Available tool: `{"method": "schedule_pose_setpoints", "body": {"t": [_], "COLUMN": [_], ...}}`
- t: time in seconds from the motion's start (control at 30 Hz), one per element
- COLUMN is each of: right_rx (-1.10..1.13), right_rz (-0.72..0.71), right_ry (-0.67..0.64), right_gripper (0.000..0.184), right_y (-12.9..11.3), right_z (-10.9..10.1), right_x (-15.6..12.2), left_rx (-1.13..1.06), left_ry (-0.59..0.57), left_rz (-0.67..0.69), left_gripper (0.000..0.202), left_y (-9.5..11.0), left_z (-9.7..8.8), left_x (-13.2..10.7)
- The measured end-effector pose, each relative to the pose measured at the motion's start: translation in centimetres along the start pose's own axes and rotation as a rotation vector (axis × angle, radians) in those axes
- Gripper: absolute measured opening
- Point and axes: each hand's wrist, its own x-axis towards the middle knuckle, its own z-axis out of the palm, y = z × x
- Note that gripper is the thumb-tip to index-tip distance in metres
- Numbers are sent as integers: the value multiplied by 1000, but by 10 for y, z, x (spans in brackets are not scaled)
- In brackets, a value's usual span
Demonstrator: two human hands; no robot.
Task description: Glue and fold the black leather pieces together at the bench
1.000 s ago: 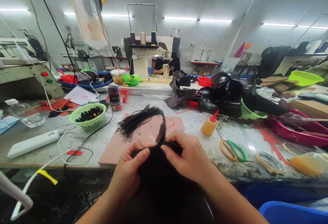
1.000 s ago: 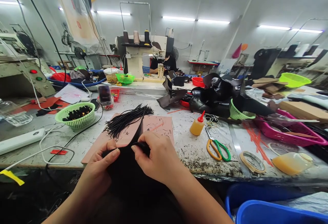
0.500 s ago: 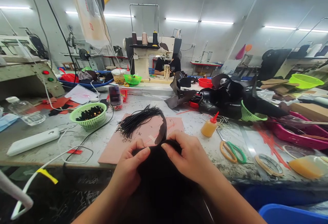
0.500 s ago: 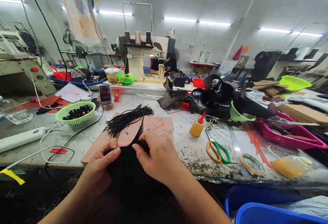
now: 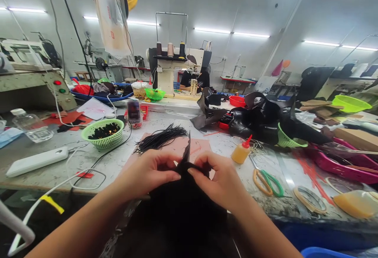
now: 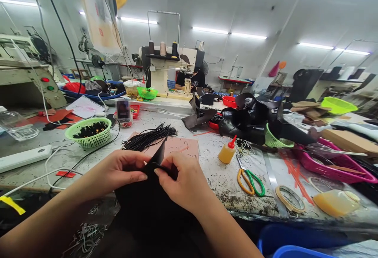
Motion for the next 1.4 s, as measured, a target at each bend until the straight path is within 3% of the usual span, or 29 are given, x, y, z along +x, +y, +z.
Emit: {"method": "schedule_pose_setpoints", "body": {"t": [0.17,0.43,0.83,1.03,1.23,1.4], "right_rx": [18,24,-48,52,98,75], "right_rz": [15,35,-29,-3,-37,-48], "right_ry": [13,28,77,110,121,157], "right_gripper": [11,12,11,9,10,12], "right_y": [5,3,-1,-2,-2,-1], "right_z": [2,4,5,5,5,8], "right_x": [0,1,-2,-2,-2,-2], "left_rx": [-10,-48,198,92,-88,-21], "left_ry": [30,31,-116,-100,-94,-68], "left_rz": [-2,-22,52,66,6,43], "left_gripper": [28,26,9,2,33,34], "left_y": [-7,1,6,5,-5,-6], "left_z": [2,5,2,6,7,7], "left_x": [-2,-1,3,2,-1,0]}}
